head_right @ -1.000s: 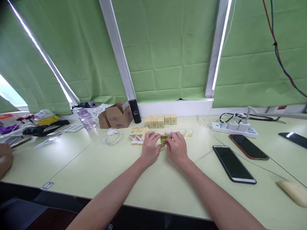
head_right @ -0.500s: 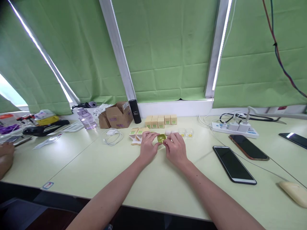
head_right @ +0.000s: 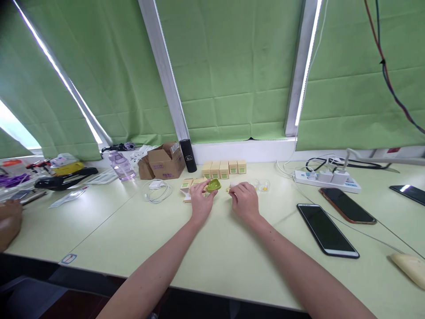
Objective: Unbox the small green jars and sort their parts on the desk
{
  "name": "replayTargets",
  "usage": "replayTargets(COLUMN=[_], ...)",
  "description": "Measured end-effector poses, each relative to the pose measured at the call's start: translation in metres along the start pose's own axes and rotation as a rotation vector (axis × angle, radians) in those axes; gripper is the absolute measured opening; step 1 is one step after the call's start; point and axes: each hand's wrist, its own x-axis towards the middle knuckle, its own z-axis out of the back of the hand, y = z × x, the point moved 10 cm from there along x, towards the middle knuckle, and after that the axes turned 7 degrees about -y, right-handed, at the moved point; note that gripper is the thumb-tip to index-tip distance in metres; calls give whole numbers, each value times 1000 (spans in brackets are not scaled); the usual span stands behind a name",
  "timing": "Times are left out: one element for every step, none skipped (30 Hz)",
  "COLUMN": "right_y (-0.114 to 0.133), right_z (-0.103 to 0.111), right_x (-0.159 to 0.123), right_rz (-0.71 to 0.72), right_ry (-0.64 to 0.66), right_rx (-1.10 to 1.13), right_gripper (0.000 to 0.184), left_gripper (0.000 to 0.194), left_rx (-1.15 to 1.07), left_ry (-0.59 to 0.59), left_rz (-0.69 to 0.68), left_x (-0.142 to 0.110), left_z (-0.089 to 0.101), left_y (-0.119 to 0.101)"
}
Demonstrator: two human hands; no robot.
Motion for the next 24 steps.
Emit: replayTargets(right_y=[-3, -5, -7, -10, -13, -15, -16, -17, -18, -18, -19, -19, -18, -18, -18, -17, -17, -16, -16, -15, -13, -12, -11, -11], right_z=[-8, -16, -25, -33, -40, -47, -54, -61, -67, -73, -77, -81, -85, -87, -89, -90, -90, -90, -88, -85, -81, -76, -70, -65], right_x=[1, 3, 5, 7, 9, 10, 12, 13, 13, 14, 14, 14, 14, 14, 14, 14, 14, 14, 14, 14, 13, 13, 12, 11], right_rz=[-2, -3, -5, -14, -26, -33, -36, -34, -30, -25, -18, -11, -4, 3, 8, 11, 14, 16, 17, 18, 18, 18, 14, 8], right_ry=[24, 50, 73, 91, 103, 116, 129, 143, 155, 161, 164, 167, 168, 170, 172, 173, 176, 176, 172, 162, 148, 130, 111, 98], right_rx=[-14, -32, -52, -73, -91, -106, -123, -142, -164, -189, -213, -233, -245, -253, -257, -260, -265, -269, -269, -264, -256, -244, -231, -221], right_gripper=[16, 16, 16, 17, 18, 19, 19, 19, 18, 18, 19, 19, 20, 20, 20, 20, 20, 20, 19, 19, 18, 18, 18, 18], left_gripper=[41, 41, 41, 42, 42, 42, 43, 44, 44, 44, 44, 44, 44, 44, 44, 45, 45, 47, 48, 50, 51, 53, 54, 56], left_rx=[-15, -31, -49, -68, -87, -104, -120, -135, -151, -171, -194, -221, -250, -277, -299, -315, -324, -330, -337, -350, -370, -396, -422, -446], left_ry=[-8, -15, -19, -22, -25, -30, -35, -42, -51, -60, -69, -77, -83, -86, -85, -83, -79, -75, -71, -66, -59, -51, -40, -30], left_rz=[23, 48, 75, 105, 137, 169, 202, 234, 263, 288, 309, 326, 337, 345, 352, 359, 367, 375, 382, 387, 393, 402, 416, 438], left_x=[1, 2, 2, 3, 4, 4, 4, 4, 4, 4, 3, 3, 3, 3, 2, 2, 2, 2, 1, 1, 1, 1, 1, 0], left_z=[1, 1, 1, 2, 2, 2, 2, 3, 3, 3, 3, 3, 2, 2, 1, 0, -1, -1, -2, -3, -4, -5, -7, -9], left_y=[3, 6, 8, 12, 15, 18, 22, 25, 29, 32, 35, 37, 38, 38, 38, 37, 37, 36, 35, 34, 33, 32, 33, 34])
